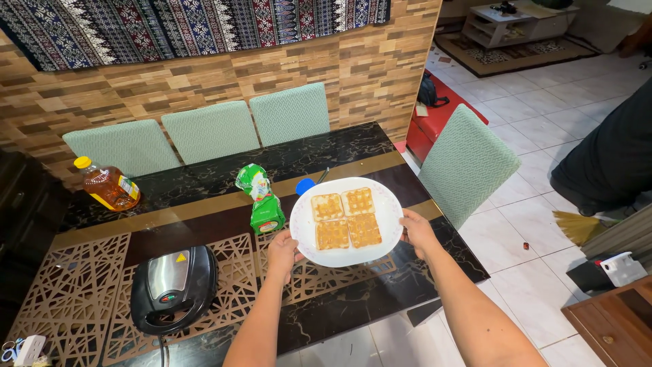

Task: The person spreads peanut butter from a jar onto waffle pieces on a plate using a knife, then closes the jar lid. They unplug the sandwich press, reposition it, and carry the plate of waffles across the table.

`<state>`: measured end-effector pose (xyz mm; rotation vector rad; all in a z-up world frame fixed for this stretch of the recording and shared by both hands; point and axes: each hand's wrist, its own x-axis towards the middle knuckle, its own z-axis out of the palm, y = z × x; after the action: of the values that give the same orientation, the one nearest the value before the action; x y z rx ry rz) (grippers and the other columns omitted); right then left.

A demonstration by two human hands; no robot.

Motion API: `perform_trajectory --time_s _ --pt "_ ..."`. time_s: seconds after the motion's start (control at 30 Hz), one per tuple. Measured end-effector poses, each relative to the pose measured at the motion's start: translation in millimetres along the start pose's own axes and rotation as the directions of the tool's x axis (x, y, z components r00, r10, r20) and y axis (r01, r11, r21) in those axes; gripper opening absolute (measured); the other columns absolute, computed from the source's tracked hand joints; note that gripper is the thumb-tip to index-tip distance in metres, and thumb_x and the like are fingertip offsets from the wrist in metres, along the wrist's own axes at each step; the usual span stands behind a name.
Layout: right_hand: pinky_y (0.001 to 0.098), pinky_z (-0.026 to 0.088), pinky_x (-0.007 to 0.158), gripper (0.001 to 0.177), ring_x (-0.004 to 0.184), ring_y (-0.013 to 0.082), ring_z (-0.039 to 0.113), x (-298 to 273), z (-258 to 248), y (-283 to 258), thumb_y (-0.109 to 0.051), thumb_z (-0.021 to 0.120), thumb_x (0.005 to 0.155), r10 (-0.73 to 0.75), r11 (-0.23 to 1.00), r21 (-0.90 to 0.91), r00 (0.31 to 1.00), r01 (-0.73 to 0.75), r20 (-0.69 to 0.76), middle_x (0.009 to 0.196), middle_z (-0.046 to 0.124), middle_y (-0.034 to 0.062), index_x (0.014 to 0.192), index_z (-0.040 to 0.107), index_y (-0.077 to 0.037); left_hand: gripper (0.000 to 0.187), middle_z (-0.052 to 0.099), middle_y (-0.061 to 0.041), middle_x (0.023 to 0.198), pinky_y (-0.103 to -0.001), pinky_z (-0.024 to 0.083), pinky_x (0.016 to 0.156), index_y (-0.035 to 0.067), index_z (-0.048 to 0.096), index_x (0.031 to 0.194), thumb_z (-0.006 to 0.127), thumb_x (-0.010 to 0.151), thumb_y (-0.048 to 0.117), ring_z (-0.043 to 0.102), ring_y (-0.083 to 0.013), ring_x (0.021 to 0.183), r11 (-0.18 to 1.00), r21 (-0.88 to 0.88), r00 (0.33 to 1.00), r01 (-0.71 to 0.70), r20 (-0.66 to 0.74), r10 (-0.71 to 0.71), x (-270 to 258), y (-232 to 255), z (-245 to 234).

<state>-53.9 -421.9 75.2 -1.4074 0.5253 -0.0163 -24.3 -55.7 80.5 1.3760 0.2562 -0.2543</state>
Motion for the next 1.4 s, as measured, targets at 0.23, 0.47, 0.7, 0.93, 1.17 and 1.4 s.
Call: perform_trajectory --time_s 0.23,0.47,0.7,0.93,1.17,1.4 --pt "0.0293 0.053 0.076 0.035 0.085 0.0119 0.065 -0.2 7.9 -6.0 -0.010 0.052 0.098 0.006 1.000 -0.019 1.000 -0.006 0.000 0.104 0.072 0.0040 0.129 0.068 -0.008 0.035 0.072 -0.009 0.109 -0.036 0.061 0.084 0.000 0.063 0.126 0.052 0.092 0.001 0.071 -0.0180 0.093 1.000 -0.006 1.000 -0.010 0.004 0.010 3.0 2.8 -4.1" --pt "0.0300 0.054 0.079 0.036 0.086 0.0126 0.066 1.6 11.8 -4.9 -0.010 0.052 0.097 0.004 1.000 -0.020 1.000 -0.004 0.005 0.106 0.073 0.0039 0.130 0.068 -0.007 0.036 0.069 -0.010 0.103 -0.037 0.061 0.083 -0.001 0.064 0.126 0.053 0.092 0.000 0.067 -0.0180 0.087 1.000 -0.004 1.000 -0.007 -0.014 0.007 7.5 -0.3 -8.2" --pt "0.0303 0.054 0.078 0.036 0.086 0.0125 0.067 5.2 17.6 -1.0 -0.010 0.052 0.097 0.012 1.000 -0.013 1.000 -0.012 0.010 0.105 0.073 0.0041 0.130 0.067 -0.007 0.036 0.070 -0.009 0.105 -0.037 0.061 0.083 0.000 0.061 0.127 0.051 0.092 0.001 0.069 -0.0169 0.089 0.999 0.031 0.999 0.006 -0.032 -0.005 10.0 -1.2 -15.0" --pt "0.0298 0.053 0.077 0.038 0.086 0.0124 0.065 5.9 22.1 1.3 -0.010 0.052 0.098 -0.005 1.000 -0.011 1.000 0.005 0.029 0.106 0.072 0.0031 0.133 0.066 -0.008 0.034 0.070 -0.009 0.103 -0.037 0.061 0.082 0.000 0.062 0.126 0.051 0.093 0.002 0.068 -0.0169 0.086 1.000 -0.013 1.000 -0.008 -0.008 0.008 13.0 -2.5 -23.1" --pt "0.0297 0.054 0.076 0.036 0.085 0.0123 0.066 5.9 23.7 0.2 -0.010 0.052 0.098 -0.006 1.000 -0.010 1.000 0.006 0.019 0.104 0.072 0.0034 0.131 0.067 -0.008 0.033 0.070 -0.007 0.102 -0.036 0.061 0.082 0.000 0.062 0.124 0.051 0.093 0.002 0.068 -0.0154 0.085 1.000 -0.017 1.000 0.000 -0.015 0.000 6.7 3.5 -22.5" --pt "0.0293 0.052 0.075 0.035 0.084 0.0119 0.065 6.3 17.6 0.0 -0.011 0.053 0.098 -0.008 1.000 -0.012 0.999 0.008 0.045 0.104 0.072 0.0032 0.130 0.068 -0.008 0.030 0.071 -0.008 0.100 -0.035 0.061 0.081 0.000 0.063 0.121 0.052 0.094 0.003 0.069 -0.0152 0.085 1.000 0.006 0.999 -0.013 -0.035 0.013 1.5 1.5 -17.4"
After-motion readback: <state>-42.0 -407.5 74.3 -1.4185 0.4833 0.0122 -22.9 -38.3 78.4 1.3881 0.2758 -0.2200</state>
